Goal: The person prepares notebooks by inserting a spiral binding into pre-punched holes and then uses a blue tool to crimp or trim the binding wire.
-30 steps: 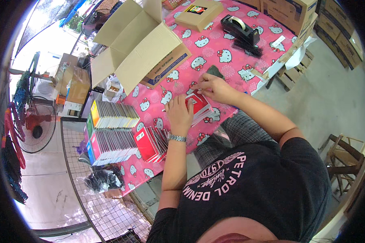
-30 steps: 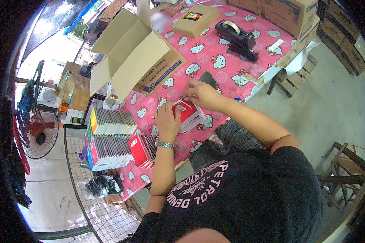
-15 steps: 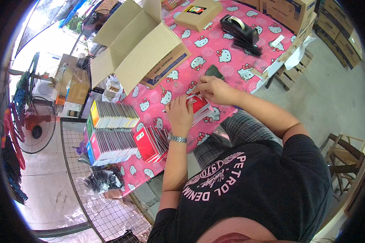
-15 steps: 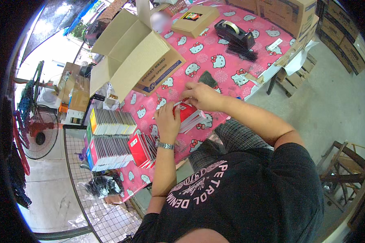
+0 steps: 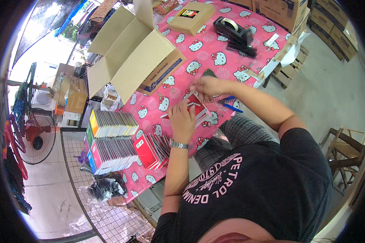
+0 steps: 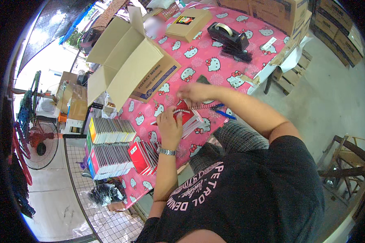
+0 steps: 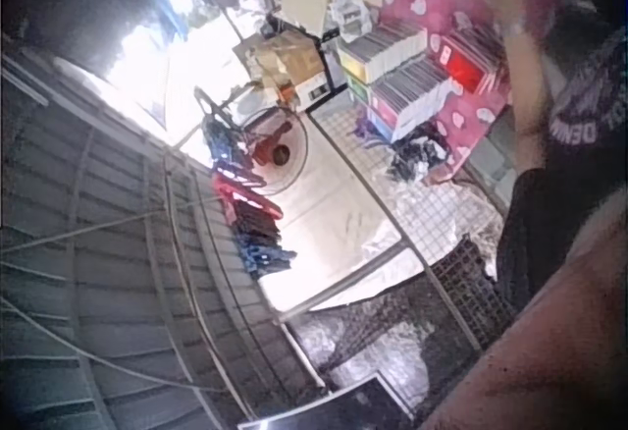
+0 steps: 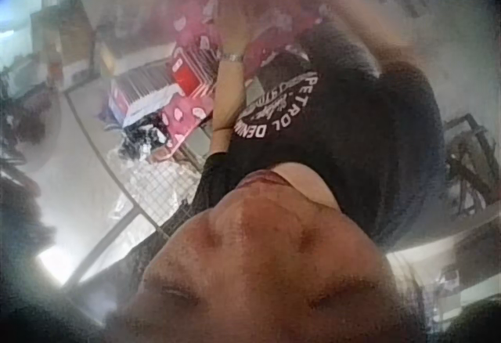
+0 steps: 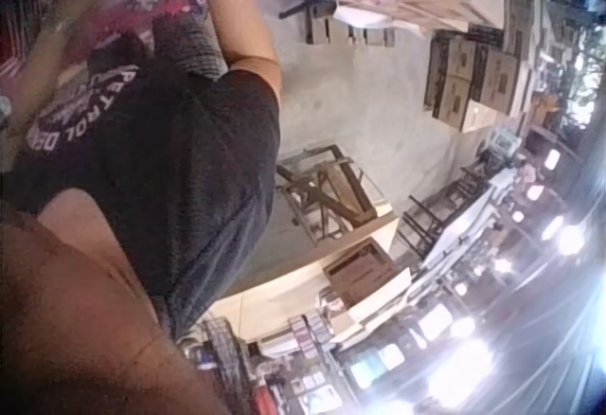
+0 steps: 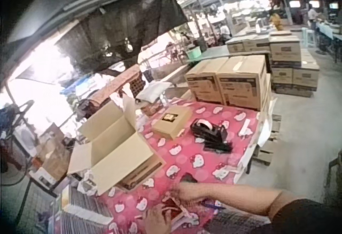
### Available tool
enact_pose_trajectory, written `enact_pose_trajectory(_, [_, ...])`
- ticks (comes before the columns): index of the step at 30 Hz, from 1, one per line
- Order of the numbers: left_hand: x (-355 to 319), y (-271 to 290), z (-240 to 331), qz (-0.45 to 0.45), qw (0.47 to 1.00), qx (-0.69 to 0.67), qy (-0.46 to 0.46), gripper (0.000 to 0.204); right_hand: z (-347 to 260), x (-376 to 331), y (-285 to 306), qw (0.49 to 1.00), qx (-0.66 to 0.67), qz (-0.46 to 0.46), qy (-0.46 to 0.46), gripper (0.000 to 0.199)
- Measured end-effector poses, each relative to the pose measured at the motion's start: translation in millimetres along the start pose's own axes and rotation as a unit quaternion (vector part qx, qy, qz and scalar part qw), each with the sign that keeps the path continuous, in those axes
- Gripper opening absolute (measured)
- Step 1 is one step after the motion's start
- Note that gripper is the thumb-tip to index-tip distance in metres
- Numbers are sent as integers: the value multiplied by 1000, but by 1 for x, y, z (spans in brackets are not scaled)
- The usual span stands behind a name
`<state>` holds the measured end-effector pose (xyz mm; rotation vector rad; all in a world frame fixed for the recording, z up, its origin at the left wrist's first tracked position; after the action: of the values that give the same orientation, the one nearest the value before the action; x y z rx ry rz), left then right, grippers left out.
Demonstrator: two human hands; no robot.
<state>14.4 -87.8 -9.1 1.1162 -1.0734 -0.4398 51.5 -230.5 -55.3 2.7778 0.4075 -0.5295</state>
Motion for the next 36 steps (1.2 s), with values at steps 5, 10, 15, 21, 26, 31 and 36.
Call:
enact_pose_trajectory(5, [-3,-8,-7,-37,999,-20,-4,20,82,65,34,896,-345,275,52,40])
enact_pose_trajectory(10, [-4,-1,-4,-17,998,-53,0,21,78,51,27,839,-387,381,9,46])
enact_pose_trajectory(15, [-7,-1,-6,-34,999,17,29,26,67,67,29,867,-331,370,-29,44])
enact_pose_trajectory(21, [-26,-1,-24,10,995,40,93,34,-11,17,-8,957,145,-222,119,44])
enact_pose_trajectory(26, [-21,-4,-22,7,996,14,92,35,-25,-5,-4,980,-30,-175,87,39])
enact_pose_trajectory(31, [-12,2,-17,15,997,1,79,36,-24,-9,6,986,-66,-114,104,37])
enact_pose_trajectory(36, [-18,9,-26,66,995,-37,69,34,-25,-9,11,975,-218,6,42,35])
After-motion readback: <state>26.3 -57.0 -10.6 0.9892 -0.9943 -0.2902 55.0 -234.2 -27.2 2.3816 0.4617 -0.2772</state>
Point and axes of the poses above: each hand's wrist, its own x-axis towards the middle knuckle, its own y-axis out of the back of the hand, z = x × y, the point moved 8 cm from there along x, towards the middle knuckle, and after that the axes turned 14 degrees about -y, right-handed, at the moved point
